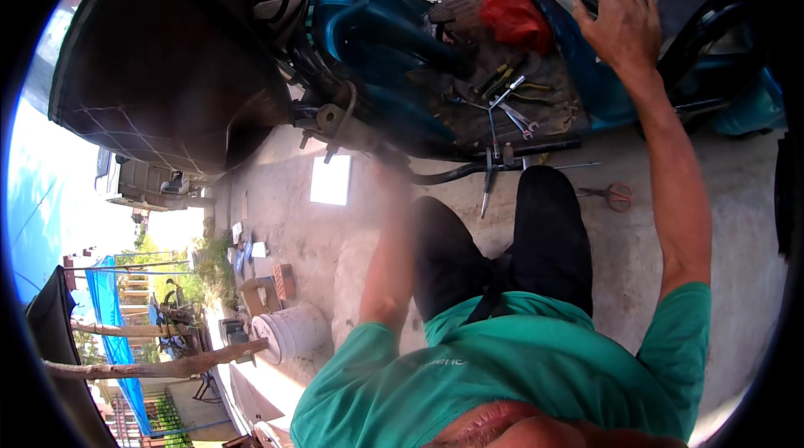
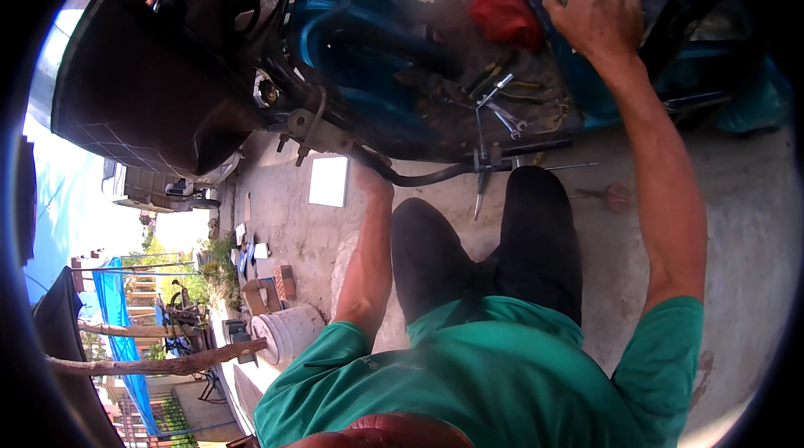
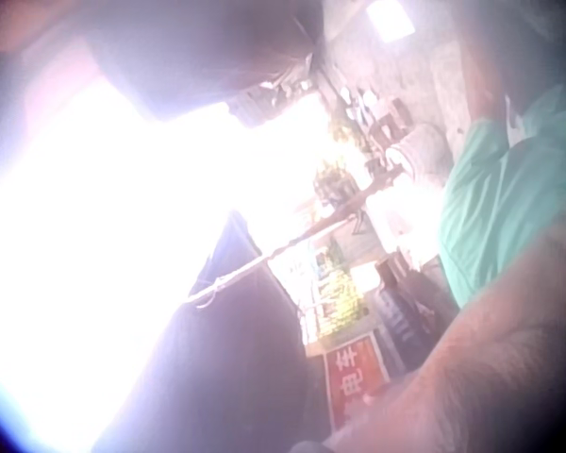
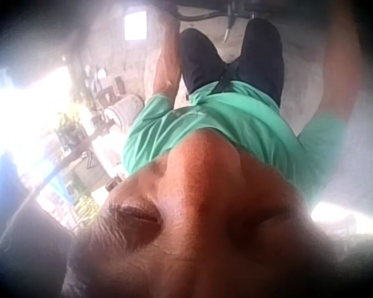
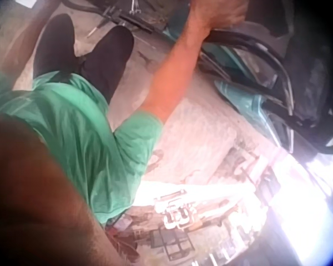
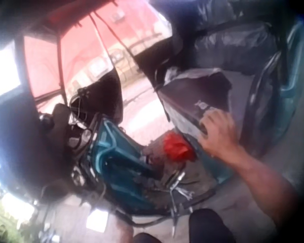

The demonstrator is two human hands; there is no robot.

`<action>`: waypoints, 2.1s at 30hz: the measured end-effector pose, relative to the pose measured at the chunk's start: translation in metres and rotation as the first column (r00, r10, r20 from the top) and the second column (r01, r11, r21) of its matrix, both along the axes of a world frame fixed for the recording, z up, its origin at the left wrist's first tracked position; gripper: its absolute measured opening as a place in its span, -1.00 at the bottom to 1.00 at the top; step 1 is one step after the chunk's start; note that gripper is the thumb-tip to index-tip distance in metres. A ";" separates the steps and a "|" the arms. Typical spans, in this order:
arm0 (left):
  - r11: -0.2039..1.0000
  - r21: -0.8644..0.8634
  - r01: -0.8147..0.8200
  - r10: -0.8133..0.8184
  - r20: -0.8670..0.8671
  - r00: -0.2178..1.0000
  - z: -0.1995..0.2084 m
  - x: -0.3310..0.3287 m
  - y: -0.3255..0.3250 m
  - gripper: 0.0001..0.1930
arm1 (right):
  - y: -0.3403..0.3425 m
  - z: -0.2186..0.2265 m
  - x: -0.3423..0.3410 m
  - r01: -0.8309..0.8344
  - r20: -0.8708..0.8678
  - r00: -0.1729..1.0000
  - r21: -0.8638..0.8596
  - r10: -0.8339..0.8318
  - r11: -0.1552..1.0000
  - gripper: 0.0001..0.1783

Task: The person uses wrenches and a hammer to loosen and remove a metal part from the chassis of an electric tricycle while seated.

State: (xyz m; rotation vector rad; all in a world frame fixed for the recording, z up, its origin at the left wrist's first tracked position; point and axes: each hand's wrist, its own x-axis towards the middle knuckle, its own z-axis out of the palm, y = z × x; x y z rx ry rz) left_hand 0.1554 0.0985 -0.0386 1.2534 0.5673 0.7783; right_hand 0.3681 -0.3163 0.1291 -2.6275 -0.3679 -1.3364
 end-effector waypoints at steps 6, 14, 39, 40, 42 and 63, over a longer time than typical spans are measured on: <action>0.995 -0.091 -0.040 0.046 0.064 0.997 -0.017 0.002 0.016 -0.69 | 0.002 -0.001 0.001 -0.019 0.012 1.000 -0.004 0.019 1.000 -0.63; 0.999 -0.027 -0.021 0.020 -0.020 1.000 -0.024 -0.002 0.024 -0.71 | 0.002 -0.005 0.005 -0.027 0.017 0.999 0.015 0.027 1.000 -0.63; 0.999 -0.037 0.021 -0.020 0.039 0.999 -0.038 -0.002 0.039 -0.72 | 0.001 0.000 0.002 -0.084 0.084 0.993 0.070 0.078 0.994 -0.64; 0.999 -0.039 0.003 -0.002 0.025 1.000 -0.037 -0.003 0.039 -0.71 | 0.002 0.002 0.001 -0.086 0.065 0.995 0.073 0.081 0.994 -0.64; 0.998 -0.046 -0.033 0.034 0.004 0.999 -0.038 -0.011 0.035 -0.69 | 0.006 0.003 -0.005 -0.092 0.035 0.995 0.076 0.090 0.993 -0.65; 0.900 -0.115 0.421 -0.305 0.523 0.796 0.236 0.007 0.095 -0.40 | 0.003 0.006 -0.010 -0.217 0.122 0.973 0.177 0.197 0.960 -0.65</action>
